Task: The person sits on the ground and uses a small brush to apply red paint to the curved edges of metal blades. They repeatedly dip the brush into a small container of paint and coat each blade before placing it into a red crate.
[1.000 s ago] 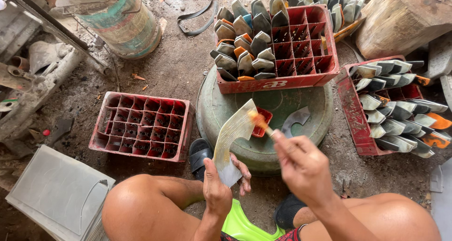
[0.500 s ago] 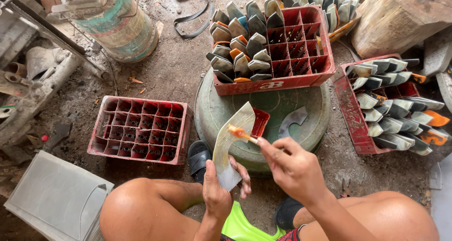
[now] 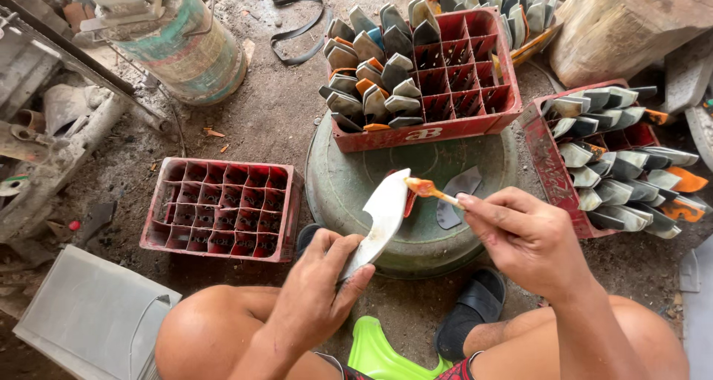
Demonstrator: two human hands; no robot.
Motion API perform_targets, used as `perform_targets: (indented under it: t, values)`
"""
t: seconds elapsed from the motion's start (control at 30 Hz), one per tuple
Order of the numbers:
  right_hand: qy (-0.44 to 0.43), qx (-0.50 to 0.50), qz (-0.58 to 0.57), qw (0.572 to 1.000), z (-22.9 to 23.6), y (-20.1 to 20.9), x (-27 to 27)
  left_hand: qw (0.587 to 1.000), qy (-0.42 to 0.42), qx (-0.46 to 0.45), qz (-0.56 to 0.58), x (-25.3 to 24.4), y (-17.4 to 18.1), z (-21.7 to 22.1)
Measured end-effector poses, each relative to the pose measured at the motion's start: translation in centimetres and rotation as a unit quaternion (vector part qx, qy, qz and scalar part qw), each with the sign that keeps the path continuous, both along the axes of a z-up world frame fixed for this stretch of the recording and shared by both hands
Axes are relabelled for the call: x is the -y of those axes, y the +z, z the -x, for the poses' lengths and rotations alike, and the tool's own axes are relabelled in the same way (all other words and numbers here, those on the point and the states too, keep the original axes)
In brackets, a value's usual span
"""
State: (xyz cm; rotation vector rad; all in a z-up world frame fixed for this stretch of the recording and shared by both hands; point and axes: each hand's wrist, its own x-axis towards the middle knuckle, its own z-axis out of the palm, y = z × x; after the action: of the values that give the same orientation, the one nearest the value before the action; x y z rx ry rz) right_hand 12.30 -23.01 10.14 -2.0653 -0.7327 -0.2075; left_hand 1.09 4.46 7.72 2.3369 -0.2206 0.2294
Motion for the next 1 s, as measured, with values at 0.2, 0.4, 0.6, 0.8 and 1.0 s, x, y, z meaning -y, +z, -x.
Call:
perform_targets:
  t: [0.2,0.4,0.6,0.8,1.0]
  values:
    - [-0.020,0.028,0.160,0.987,0.1,-0.3,-0.7,0.975,-0.072,0.047,-0.204,-0.6,2.2,-2.3]
    - [0.121,-0.016,0.103,0.987,1.2,-0.6,-1.2,0.979,-0.058,0.091,-0.176,-0.6,0.9,-2.8]
    - [-0.039,-0.060,0.105,0.992,0.2,-0.5,-0.2,0.981,-0.053,0.112,-0.151,-0.6,0.0,-2.7]
    - [0.033,-0.004,0.113,0.993,0.8,-0.2,-1.0,0.984,-0.058,0.094,-0.139,-0.8,-0.2,-2.6]
    - [-0.100,0.018,0.135,0.986,-0.2,0.0,-1.2,0.984,-0.073,0.110,-0.122,-0.8,-0.4,-1.6]
